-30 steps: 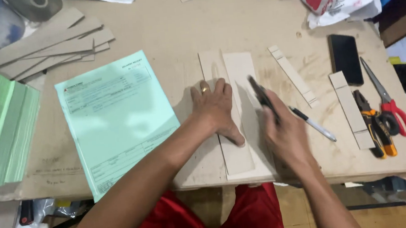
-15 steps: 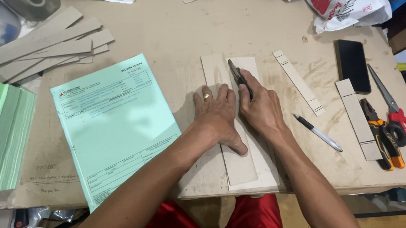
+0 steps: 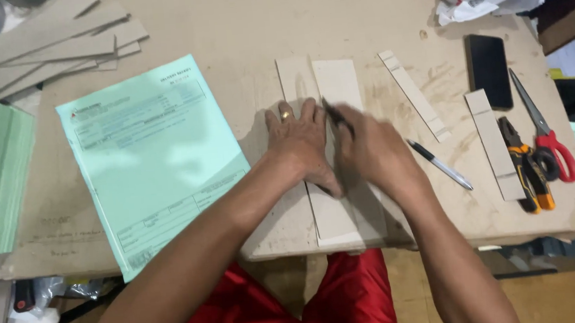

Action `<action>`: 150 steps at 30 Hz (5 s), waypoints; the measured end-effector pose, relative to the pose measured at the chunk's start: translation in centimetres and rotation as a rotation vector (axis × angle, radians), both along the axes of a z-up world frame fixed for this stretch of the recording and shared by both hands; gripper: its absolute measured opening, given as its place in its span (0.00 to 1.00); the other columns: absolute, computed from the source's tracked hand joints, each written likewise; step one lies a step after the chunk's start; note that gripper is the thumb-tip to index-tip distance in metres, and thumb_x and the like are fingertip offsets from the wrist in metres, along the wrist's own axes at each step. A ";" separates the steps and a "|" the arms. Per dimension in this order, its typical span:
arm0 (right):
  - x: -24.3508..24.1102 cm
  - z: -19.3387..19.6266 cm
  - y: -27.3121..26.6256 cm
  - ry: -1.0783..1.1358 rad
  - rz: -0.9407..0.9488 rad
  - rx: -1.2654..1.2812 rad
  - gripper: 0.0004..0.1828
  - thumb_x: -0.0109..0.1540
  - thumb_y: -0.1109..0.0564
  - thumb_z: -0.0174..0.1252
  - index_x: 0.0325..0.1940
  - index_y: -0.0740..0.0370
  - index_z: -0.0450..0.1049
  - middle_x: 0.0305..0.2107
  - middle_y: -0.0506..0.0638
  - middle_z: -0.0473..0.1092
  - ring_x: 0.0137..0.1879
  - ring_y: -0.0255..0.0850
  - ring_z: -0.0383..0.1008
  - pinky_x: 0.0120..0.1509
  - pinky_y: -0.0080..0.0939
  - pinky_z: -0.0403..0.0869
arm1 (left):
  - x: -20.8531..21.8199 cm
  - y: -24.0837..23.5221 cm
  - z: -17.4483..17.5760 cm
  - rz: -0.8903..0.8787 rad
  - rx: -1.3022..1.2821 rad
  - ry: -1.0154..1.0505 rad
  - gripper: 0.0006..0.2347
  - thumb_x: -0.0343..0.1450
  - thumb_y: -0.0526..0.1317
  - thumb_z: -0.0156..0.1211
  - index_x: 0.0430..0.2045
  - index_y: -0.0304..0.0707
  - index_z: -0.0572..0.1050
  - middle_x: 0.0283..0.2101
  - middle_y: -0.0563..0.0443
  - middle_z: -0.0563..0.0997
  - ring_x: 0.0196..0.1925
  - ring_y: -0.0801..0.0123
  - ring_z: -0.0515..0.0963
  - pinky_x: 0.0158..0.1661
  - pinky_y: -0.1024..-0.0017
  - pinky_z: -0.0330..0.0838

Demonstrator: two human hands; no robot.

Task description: Measuring, marking, and cutting cardboard strips using a utility knife and a pen on a workbench.

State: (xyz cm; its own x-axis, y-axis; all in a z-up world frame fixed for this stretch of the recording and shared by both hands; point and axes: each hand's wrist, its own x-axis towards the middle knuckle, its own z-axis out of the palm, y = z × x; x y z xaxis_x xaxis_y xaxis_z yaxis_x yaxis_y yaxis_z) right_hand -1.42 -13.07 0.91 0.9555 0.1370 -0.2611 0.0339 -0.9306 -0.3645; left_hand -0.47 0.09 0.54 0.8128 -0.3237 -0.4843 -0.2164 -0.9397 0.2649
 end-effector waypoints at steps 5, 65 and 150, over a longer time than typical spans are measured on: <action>-10.9 3.8 -0.9 0.199 -0.132 0.002 0.28 0.67 0.47 0.43 0.73 0.43 0.67 0.44 0.76 0.76 0.54 0.76 0.75 0.58 0.74 0.71 | -0.1 -0.1 -0.9 0.016 -0.038 -0.065 0.58 0.44 0.60 0.75 0.68 0.25 0.55 0.70 0.30 0.57 0.72 0.20 0.49 0.64 0.27 0.46; -2.4 -11.8 -18.2 -0.665 -0.025 -0.112 0.20 0.69 0.57 0.51 0.62 0.54 0.82 0.41 0.68 0.76 0.48 0.68 0.73 0.46 0.66 0.63 | -26.5 4.3 -9.3 0.795 -1.820 0.049 0.25 0.76 0.50 0.47 0.63 0.30 0.68 0.53 0.38 0.82 0.35 0.68 0.83 0.36 0.72 0.82; -11.4 -12.2 -10.6 -0.556 -0.374 0.795 0.15 0.74 0.56 0.51 0.62 0.51 0.79 0.39 0.44 0.72 0.35 0.31 0.74 0.36 0.33 0.72 | -25.6 19.2 -15.6 0.799 -0.810 -1.003 0.33 0.73 0.25 0.55 0.73 0.38 0.48 0.66 0.26 0.71 0.27 0.75 0.81 0.31 0.79 0.87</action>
